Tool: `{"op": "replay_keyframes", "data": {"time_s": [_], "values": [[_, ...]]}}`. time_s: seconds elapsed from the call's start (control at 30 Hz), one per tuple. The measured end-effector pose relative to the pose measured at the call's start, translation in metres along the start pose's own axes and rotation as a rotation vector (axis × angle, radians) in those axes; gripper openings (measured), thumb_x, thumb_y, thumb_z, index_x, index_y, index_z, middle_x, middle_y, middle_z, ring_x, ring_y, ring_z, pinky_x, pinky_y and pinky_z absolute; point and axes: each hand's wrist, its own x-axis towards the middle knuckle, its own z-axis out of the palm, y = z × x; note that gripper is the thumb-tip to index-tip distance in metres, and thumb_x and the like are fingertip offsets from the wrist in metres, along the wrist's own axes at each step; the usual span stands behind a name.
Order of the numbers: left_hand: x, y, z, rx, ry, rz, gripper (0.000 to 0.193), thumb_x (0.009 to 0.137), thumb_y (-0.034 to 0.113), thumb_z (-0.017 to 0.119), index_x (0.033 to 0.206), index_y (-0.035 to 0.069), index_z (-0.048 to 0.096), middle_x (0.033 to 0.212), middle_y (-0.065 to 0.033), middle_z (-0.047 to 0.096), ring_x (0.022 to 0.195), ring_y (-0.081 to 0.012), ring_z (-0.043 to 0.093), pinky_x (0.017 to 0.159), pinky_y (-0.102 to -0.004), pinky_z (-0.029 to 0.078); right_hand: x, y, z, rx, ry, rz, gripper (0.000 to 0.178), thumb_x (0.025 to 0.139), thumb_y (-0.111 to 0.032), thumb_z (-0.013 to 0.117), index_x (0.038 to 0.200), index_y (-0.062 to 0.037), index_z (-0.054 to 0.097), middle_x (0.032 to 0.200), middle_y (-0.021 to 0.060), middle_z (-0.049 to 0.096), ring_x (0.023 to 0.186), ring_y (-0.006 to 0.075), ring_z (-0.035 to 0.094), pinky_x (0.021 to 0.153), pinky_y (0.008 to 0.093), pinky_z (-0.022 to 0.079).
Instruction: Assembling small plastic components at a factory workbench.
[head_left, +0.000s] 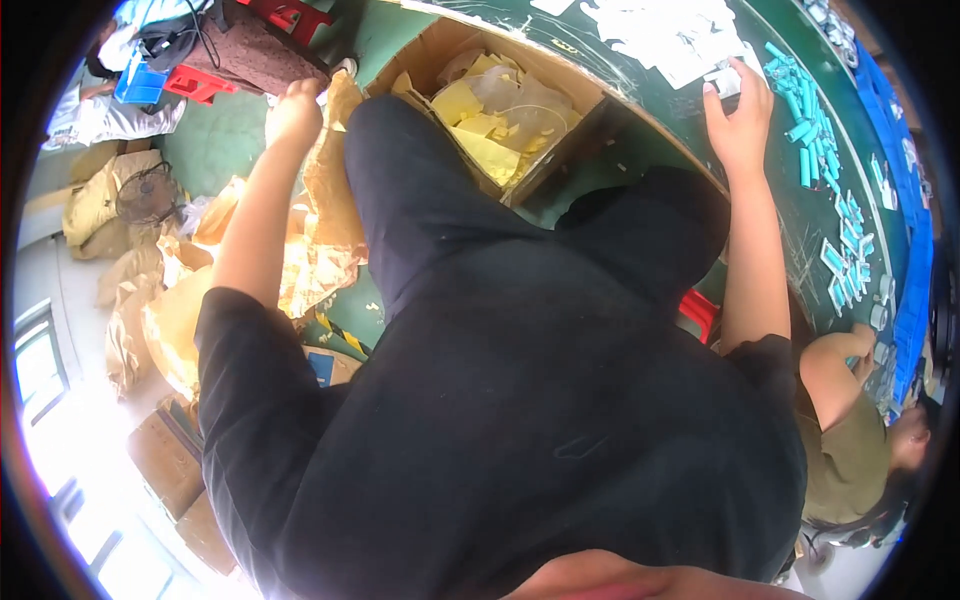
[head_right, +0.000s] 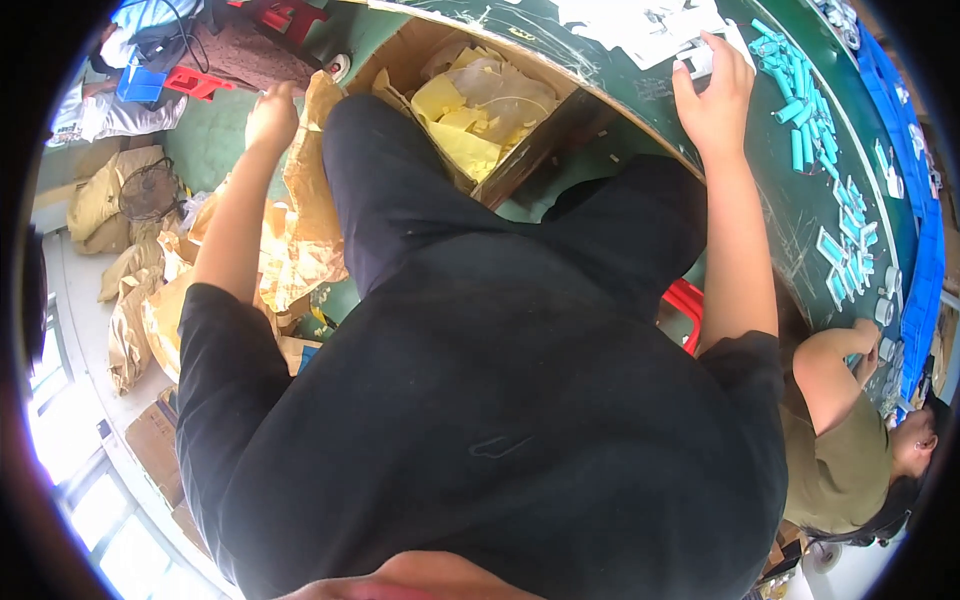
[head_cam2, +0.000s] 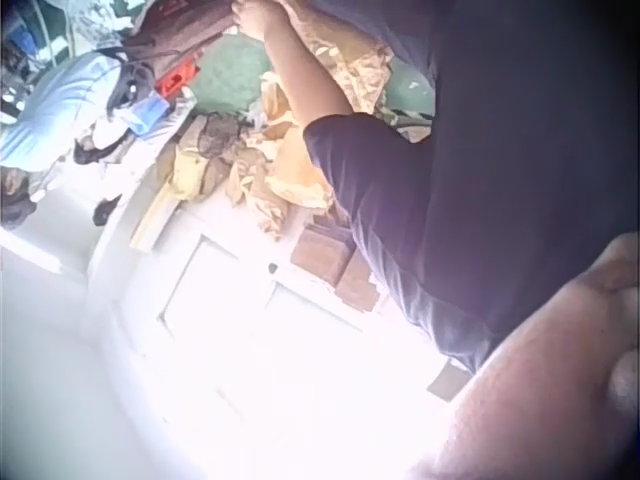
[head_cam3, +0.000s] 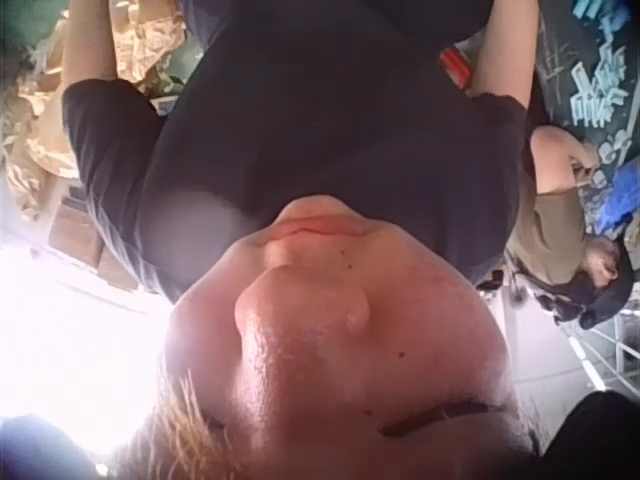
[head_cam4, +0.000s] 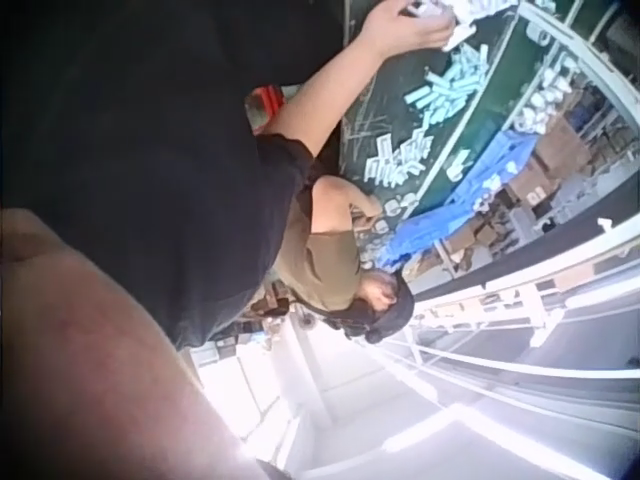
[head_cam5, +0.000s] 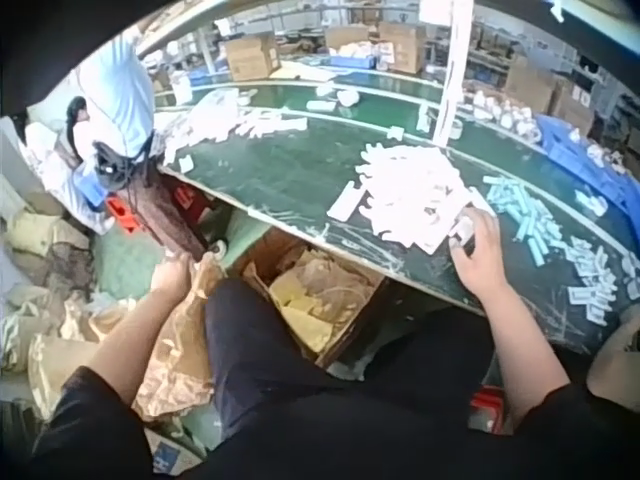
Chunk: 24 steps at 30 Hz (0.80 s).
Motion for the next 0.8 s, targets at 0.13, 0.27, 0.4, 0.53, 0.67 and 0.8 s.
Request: {"op": "replay_keyframes", "data": {"time_s": [0.13,0.27,0.4,0.53,0.67,0.8], "values": [[-0.049,0.081,-0.035,-0.280,-0.024,0.496,0.042,0.095,0.023,0.069,0.134,0.010,0.066,0.133,-0.0215,0.067,0.129,-0.0443,0.062,0.109,-0.0499,0.052,-0.015,0.007,-0.004,-0.057,0.042,-0.004,0.048,0.088,-0.017,0.077,0.134,-0.0055,0.066,0.133,0.0171,0.067,0.124,0.0392,0.059,0.111,0.0487,0.045],[-0.076,0.060,-0.001,-0.279,-0.184,1.317,0.064,0.096,0.042,0.070,0.150,0.009,0.058,0.158,-0.0174,0.053,0.151,-0.0407,0.046,0.127,-0.0545,0.034,-0.015,0.007,-0.010,-0.045,0.060,0.038,0.048,0.088,-0.019,0.078,0.133,-0.0066,0.067,0.132,0.0166,0.068,0.123,0.0388,0.059,0.110,0.0483,0.046],[-0.009,-0.001,0.027,-0.101,-0.486,-0.136,0.050,0.102,0.014,0.055,0.151,0.008,0.055,0.153,-0.0255,0.054,0.139,-0.0445,0.055,0.113,-0.0508,0.048,-0.011,0.007,-0.007,-0.054,0.078,0.025,0.047,0.090,-0.021,0.081,0.133,-0.0081,0.067,0.132,0.0189,0.068,0.126,0.0410,0.061,0.108,0.0502,0.047],[-0.020,0.013,0.029,-0.434,-0.051,0.283,0.030,0.100,0.012,0.062,0.129,0.006,0.065,0.119,-0.0216,0.070,0.115,-0.0443,0.066,0.098,-0.0513,0.054,-0.019,0.005,-0.001,-0.131,0.095,0.126,0.054,0.086,-0.024,0.080,0.134,-0.0044,0.065,0.131,0.0237,0.066,0.122,0.0451,0.060,0.108,0.0532,0.047],[-0.116,0.109,-0.035,-0.475,0.014,0.636,0.045,0.088,0.019,0.076,0.128,0.000,0.065,0.127,-0.0201,0.068,0.119,-0.0439,0.063,0.107,-0.0512,0.049,-0.029,0.012,0.002,-0.160,0.074,0.234,0.058,0.087,-0.026,0.080,0.137,-0.0017,0.063,0.138,0.0255,0.063,0.130,0.0459,0.057,0.114,0.0528,0.045],[-0.200,0.128,-0.032,-0.411,-0.213,0.545,0.088,0.080,0.027,0.083,0.157,0.003,0.047,0.168,-0.0195,0.038,0.158,-0.0453,0.030,0.130,-0.0582,0.023,-0.025,0.007,-0.005,-0.127,0.021,0.235,0.063,0.089,-0.028,0.081,0.142,-0.0014,0.060,0.144,0.0259,0.059,0.134,0.0460,0.054,0.116,0.0524,0.044]]}}
